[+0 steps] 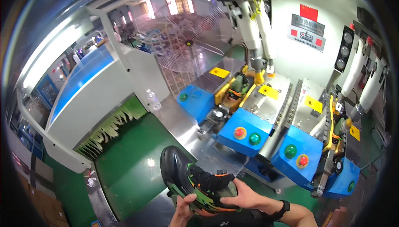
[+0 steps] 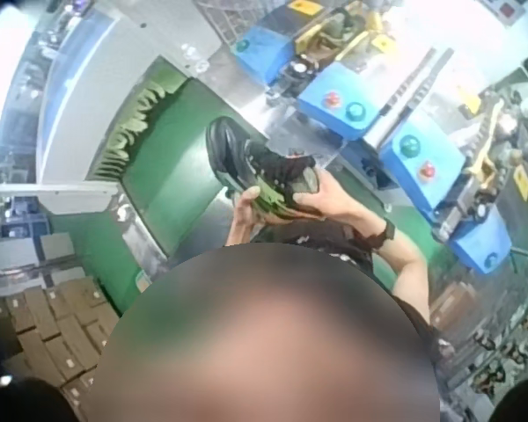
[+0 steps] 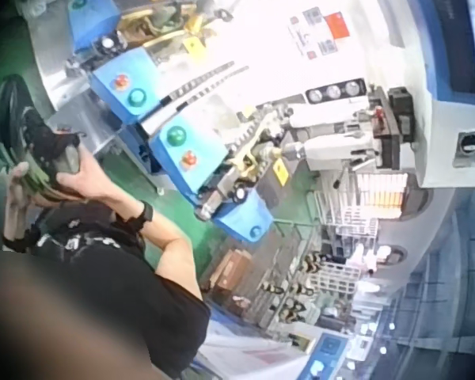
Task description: Placing shoes into a lasting machine and transferring them to a conveyor belt on a factory line.
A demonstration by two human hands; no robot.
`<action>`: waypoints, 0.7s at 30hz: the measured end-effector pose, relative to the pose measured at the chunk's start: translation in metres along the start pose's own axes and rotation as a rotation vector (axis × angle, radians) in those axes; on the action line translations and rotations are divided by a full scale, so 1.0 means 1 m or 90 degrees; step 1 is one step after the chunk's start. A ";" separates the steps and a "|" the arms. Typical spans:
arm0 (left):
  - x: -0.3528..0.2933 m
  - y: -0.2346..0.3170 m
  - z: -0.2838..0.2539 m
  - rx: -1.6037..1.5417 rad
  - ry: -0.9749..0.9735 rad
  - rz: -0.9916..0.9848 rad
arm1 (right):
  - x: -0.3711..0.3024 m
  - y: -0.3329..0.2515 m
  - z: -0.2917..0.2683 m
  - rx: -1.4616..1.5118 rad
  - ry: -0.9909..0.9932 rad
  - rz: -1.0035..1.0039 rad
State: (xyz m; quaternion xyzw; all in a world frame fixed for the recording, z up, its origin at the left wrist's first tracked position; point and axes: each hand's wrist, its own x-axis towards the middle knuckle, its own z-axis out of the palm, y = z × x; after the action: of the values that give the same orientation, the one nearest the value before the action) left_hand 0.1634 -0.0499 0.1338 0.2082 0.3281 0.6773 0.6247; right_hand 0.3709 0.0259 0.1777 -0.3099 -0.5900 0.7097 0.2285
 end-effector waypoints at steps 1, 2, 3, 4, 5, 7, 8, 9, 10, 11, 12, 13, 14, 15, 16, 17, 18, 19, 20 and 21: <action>0.004 -0.006 0.003 0.048 -0.017 -0.042 | -0.006 0.000 -0.011 -0.031 0.029 -0.008; 0.018 -0.011 0.003 0.040 -0.017 -0.074 | -0.008 0.003 -0.022 -0.005 0.054 0.017; 0.029 -0.016 0.006 0.033 -0.017 -0.106 | -0.011 0.006 -0.032 0.023 0.079 0.042; 0.045 -0.015 0.014 0.082 0.029 -0.132 | -0.010 0.009 -0.041 0.031 0.092 0.042; 0.071 -0.014 0.014 0.132 0.141 -0.124 | -0.009 0.012 -0.048 0.074 0.146 0.001; 0.156 0.012 0.060 0.043 -0.023 0.020 | -0.009 0.010 -0.064 0.085 0.257 -0.028; 0.207 0.022 0.060 0.137 -0.050 0.012 | -0.010 0.001 -0.072 0.059 0.288 -0.021; 0.262 0.013 0.049 0.309 -0.038 0.154 | -0.009 -0.007 -0.079 0.032 0.321 -0.010; 0.323 0.013 0.043 0.508 -0.165 0.190 | -0.005 -0.014 -0.084 0.028 0.332 -0.004; 0.368 0.002 0.073 0.478 -0.138 0.064 | -0.002 -0.017 -0.090 0.049 0.372 -0.022; 0.411 -0.001 0.104 0.454 -0.107 -0.055 | 0.004 -0.023 -0.093 0.071 0.404 -0.046; 0.457 -0.010 0.120 0.567 -0.177 -0.093 | 0.016 -0.033 -0.094 0.070 0.421 -0.065; 0.503 -0.029 0.129 0.730 -0.178 -0.045 | 0.019 -0.032 -0.089 0.062 0.465 -0.051; 0.549 -0.039 0.125 0.746 -0.281 -0.052 | 0.019 -0.028 -0.084 0.057 0.499 -0.033; 0.582 -0.052 0.116 0.759 -0.351 -0.118 | 0.022 -0.036 -0.086 0.082 0.493 0.061; 0.575 -0.058 0.143 0.703 -0.379 -0.071 | 0.021 -0.035 -0.089 0.034 0.530 0.133; 0.572 -0.068 0.143 0.661 -0.348 -0.047 | 0.024 -0.033 -0.090 0.003 0.588 0.119; 0.572 -0.072 0.134 0.630 -0.311 -0.024 | 0.033 -0.031 -0.086 -0.020 0.639 0.099; 0.588 -0.068 0.132 0.605 -0.369 -0.096 | 0.040 -0.039 -0.082 0.025 0.662 0.141; 0.610 -0.056 0.134 0.580 -0.423 -0.164 | 0.044 -0.050 -0.079 0.071 0.680 0.179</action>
State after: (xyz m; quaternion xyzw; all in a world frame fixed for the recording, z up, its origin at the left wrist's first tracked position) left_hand 0.2153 0.5750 0.1095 0.6161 0.3959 0.2846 0.6186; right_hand 0.3938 0.1215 0.2106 -0.6902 -0.3066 0.5075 0.4148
